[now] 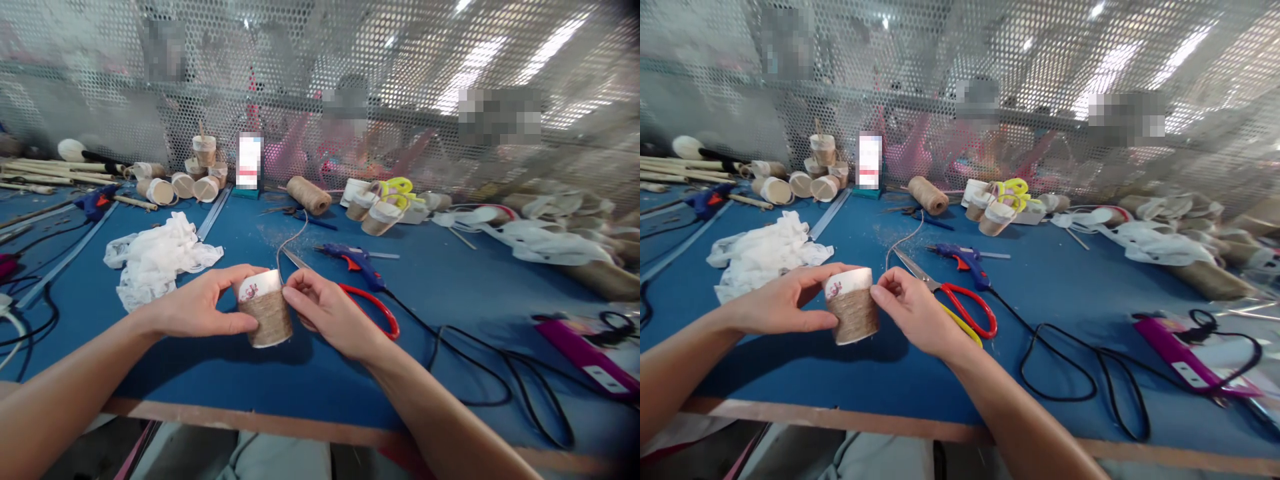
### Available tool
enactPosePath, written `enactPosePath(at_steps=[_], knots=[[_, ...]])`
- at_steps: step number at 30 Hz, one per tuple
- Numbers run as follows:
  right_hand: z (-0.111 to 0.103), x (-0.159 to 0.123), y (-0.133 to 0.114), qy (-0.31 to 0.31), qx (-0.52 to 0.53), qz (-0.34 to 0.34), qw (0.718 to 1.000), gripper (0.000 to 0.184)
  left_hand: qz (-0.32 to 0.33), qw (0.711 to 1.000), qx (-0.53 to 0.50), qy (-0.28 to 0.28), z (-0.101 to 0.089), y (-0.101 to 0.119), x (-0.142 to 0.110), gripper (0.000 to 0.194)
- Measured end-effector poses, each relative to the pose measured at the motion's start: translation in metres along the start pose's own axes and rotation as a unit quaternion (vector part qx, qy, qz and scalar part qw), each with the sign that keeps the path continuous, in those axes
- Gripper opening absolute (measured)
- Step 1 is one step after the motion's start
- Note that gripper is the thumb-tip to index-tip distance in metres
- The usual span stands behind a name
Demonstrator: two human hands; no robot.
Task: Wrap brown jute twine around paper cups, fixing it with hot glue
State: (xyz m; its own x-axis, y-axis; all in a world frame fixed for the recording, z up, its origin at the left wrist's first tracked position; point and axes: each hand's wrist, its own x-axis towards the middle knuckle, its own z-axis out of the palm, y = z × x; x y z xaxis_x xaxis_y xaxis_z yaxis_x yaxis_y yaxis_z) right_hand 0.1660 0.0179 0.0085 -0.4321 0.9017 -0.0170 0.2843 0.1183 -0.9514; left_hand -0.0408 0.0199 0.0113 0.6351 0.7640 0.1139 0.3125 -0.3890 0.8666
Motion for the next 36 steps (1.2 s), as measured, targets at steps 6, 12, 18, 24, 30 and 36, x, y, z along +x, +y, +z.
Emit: enactPosePath(at_steps=[6, 12, 18, 24, 30, 36], knots=[[0.005, 0.0, 0.001, 0.029, -0.062, -0.035, 0.997, 0.016, -0.044, 0.998, -0.025, 0.033, 0.006, -0.002, 0.004, 0.033], [0.004, 0.001, 0.001, 0.021, -0.055, -0.04, 0.997, 0.017, -0.012, 0.997, -0.066, 0.047, 0.008, -0.004, 0.005, 0.027], [0.0, -0.002, 0.0, -0.046, 0.044, 0.003, 0.998, 0.021, 0.027, 0.992, -0.115, 0.045, 0.009, -0.005, 0.003, 0.026], [-0.002, -0.002, 0.0, -0.007, -0.003, -0.019, 1.0, 0.02, 0.045, 0.997, -0.025, 0.062, 0.011, -0.007, 0.005, 0.023], [0.004, -0.003, 0.007, 0.012, -0.113, -0.033, 0.993, 0.019, 0.037, 0.996, 0.061, 0.05, 0.015, -0.008, 0.007, 0.023], [0.008, -0.004, 0.003, 0.019, -0.161, -0.024, 0.986, 0.018, 0.015, 0.996, 0.063, 0.061, 0.021, -0.004, 0.007, 0.027]])
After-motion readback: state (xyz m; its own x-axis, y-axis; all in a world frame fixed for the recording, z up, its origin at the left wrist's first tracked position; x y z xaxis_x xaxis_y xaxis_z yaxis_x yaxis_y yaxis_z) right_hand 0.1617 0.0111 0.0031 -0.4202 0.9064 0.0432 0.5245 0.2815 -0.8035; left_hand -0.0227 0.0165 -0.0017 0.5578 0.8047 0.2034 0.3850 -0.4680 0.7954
